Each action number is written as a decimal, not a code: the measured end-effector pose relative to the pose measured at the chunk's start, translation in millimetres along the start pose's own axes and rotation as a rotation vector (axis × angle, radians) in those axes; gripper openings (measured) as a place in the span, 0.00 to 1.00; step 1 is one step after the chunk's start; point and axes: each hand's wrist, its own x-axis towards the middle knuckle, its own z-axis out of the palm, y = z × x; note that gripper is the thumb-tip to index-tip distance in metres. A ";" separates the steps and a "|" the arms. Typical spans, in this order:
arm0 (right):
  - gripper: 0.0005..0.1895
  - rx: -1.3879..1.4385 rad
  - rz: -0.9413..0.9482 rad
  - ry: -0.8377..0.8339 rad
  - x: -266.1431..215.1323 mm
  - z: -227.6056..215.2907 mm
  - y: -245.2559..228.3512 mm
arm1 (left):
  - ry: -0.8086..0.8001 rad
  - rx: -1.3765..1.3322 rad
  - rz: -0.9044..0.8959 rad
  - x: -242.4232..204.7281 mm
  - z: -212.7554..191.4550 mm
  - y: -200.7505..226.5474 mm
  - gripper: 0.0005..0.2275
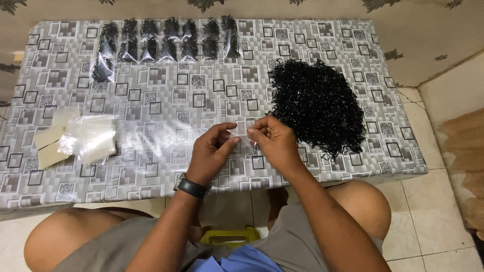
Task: The person picks up a cluster of connected black beads from a large pile and places it into a small plastic bag. They repeat this process for multiple bags, organizing the completed packages in a row at the top of the table.
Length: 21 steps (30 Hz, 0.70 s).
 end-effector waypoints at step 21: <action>0.10 0.310 0.075 -0.242 -13.0 2.1 -28.5 | -0.069 -0.506 -0.118 3.9 -16.3 11.9 0.31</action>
